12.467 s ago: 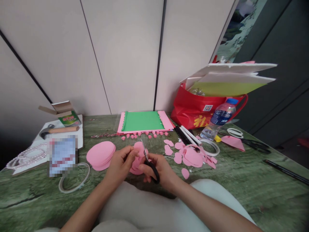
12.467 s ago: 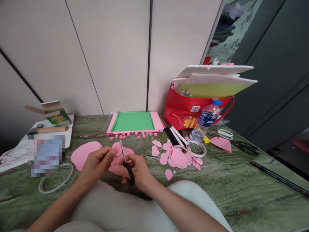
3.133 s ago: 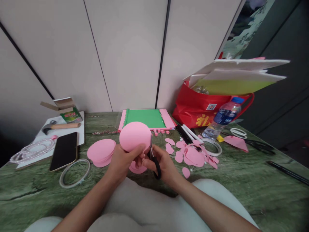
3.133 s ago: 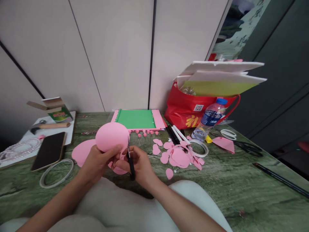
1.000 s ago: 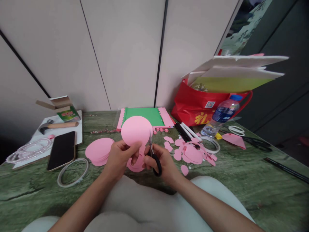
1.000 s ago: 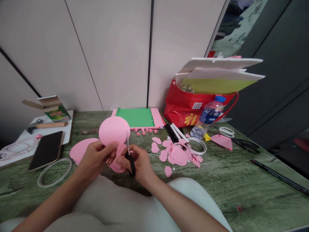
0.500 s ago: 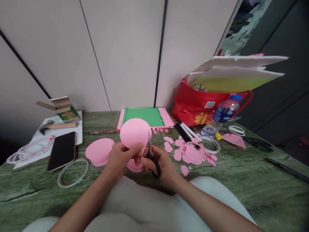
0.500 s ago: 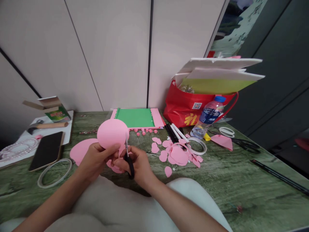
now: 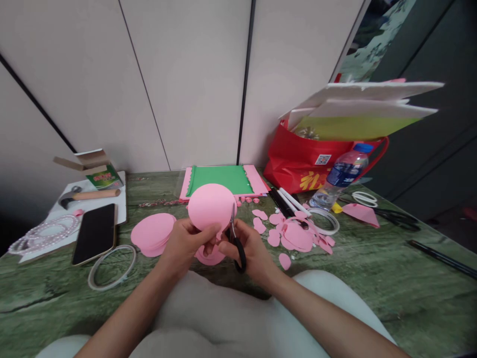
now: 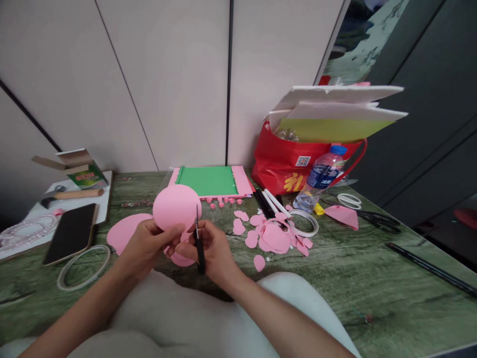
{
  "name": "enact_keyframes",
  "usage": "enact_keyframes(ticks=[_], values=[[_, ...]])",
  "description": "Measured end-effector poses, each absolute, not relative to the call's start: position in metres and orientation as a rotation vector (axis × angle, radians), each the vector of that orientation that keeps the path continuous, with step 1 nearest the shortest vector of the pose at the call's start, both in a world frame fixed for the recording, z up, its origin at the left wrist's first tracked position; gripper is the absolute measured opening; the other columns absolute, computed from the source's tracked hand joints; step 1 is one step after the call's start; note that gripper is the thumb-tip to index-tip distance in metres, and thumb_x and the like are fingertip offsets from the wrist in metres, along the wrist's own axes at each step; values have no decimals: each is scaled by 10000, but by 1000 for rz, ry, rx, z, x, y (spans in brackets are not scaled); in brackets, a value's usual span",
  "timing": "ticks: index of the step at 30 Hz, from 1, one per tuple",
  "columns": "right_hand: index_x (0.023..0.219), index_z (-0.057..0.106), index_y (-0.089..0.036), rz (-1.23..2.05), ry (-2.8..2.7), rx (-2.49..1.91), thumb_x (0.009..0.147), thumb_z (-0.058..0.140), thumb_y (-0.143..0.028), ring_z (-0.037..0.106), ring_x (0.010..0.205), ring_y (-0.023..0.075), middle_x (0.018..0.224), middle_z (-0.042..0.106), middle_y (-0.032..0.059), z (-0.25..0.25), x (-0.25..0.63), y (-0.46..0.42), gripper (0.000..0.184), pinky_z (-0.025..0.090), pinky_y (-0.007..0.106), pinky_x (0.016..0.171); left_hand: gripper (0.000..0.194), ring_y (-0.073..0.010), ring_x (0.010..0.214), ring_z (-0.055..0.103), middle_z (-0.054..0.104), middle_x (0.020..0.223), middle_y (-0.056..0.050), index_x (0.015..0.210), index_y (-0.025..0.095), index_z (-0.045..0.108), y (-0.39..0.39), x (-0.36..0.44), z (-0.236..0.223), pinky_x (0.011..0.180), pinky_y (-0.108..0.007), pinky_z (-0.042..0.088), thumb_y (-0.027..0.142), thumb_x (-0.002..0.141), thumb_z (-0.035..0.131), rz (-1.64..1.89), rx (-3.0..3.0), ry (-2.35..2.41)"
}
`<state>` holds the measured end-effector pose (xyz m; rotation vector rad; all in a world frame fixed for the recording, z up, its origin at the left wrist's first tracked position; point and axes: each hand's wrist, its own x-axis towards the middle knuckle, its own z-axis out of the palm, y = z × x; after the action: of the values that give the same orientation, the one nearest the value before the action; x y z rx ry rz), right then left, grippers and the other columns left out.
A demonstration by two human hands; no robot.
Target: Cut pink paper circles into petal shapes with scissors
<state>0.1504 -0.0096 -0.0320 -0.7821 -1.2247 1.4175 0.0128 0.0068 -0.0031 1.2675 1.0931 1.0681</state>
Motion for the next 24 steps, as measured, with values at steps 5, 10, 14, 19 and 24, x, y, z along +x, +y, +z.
enact_keyframes(ticks=[5,10,14,19,24], values=[[776,460,-203,1428,-1228,-772,578,730,-372,381,528,96,586,462,-52,-34,150,-9,376,308,223,487,262,-58,347,426,516,393,26,450,131,566,6,13,-3,368,-186,333,262,653,668,1084,1267,1095],[750,468,-196,1422,-1209,-792,563,739,-375,378,507,83,571,468,-60,-32,150,-11,375,303,215,474,260,-58,351,418,509,398,29,463,134,562,7,12,-4,370,-191,324,266,662,667,1104,1259,1067],[735,473,-190,1443,-1185,-786,568,739,-349,400,494,80,556,492,-62,-31,150,-11,352,315,217,481,270,-55,351,415,503,394,31,457,136,550,7,12,-4,374,-191,318,256,673,659,1102,1268,1052],[719,478,-195,1432,-1193,-823,574,721,-351,437,473,85,541,527,-60,-29,151,-12,323,337,220,472,268,-59,359,410,493,395,34,458,143,538,6,12,-2,378,-196,318,255,675,649,1116,1280,1059],[695,482,-199,1427,-1191,-873,567,711,-374,437,428,81,479,495,-82,-28,150,-11,316,350,214,441,258,-62,355,409,491,400,37,462,146,535,6,12,-1,376,-202,321,258,664,651,1120,1274,1065]])
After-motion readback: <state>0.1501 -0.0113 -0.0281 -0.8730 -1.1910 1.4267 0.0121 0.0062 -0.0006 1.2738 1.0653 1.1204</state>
